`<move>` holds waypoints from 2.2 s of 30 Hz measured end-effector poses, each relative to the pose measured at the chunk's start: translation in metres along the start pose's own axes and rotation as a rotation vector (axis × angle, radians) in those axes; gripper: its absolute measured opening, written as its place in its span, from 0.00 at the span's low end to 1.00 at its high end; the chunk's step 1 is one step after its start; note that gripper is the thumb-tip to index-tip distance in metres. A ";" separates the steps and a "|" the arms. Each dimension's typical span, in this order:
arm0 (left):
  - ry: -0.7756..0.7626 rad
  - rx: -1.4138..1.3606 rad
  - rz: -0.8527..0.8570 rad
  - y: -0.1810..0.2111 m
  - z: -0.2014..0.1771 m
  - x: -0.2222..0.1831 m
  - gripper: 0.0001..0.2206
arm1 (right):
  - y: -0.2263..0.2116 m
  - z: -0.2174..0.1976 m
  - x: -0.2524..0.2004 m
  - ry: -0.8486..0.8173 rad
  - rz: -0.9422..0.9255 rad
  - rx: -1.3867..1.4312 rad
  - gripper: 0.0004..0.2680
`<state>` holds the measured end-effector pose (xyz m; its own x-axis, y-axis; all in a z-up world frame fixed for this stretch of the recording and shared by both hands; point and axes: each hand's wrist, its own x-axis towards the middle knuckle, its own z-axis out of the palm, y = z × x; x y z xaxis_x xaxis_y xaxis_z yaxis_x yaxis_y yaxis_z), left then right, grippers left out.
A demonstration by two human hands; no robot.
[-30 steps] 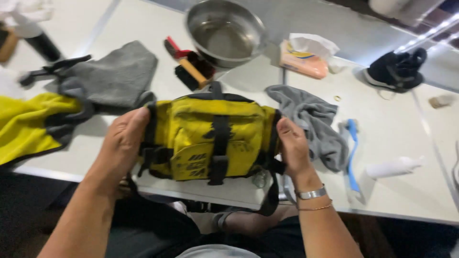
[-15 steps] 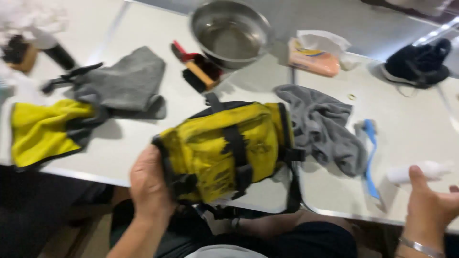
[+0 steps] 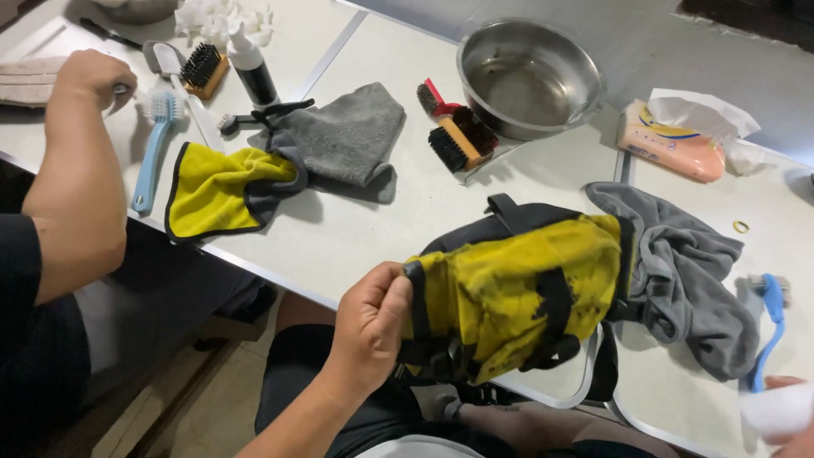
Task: Cleaning a yellow and black waist bag using a toothbrush, cleaning solution, and a cloth on a workbench.
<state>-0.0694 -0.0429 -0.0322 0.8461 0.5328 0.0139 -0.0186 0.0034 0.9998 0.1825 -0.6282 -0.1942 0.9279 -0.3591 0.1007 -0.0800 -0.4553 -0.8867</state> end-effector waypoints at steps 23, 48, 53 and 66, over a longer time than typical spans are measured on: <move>-0.202 -0.053 0.283 -0.016 0.002 -0.012 0.16 | -0.383 0.141 -0.361 -0.464 -0.709 -0.261 0.27; -0.351 -0.460 -0.004 -0.018 -0.005 0.001 0.16 | -0.399 0.162 -0.346 -0.609 -0.641 -0.450 0.24; -0.345 -0.388 0.027 -0.015 -0.010 0.000 0.18 | -0.387 0.150 -0.351 -0.578 -0.640 -0.257 0.40; -0.153 -0.213 -0.238 -0.033 -0.015 0.004 0.19 | -0.238 -0.008 -0.101 0.337 -0.334 -0.047 0.16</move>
<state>-0.0730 -0.0283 -0.0649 0.9096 0.3633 -0.2016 0.0919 0.2974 0.9503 0.1046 -0.4905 0.0102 0.7365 -0.4275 0.5242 0.1786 -0.6246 -0.7603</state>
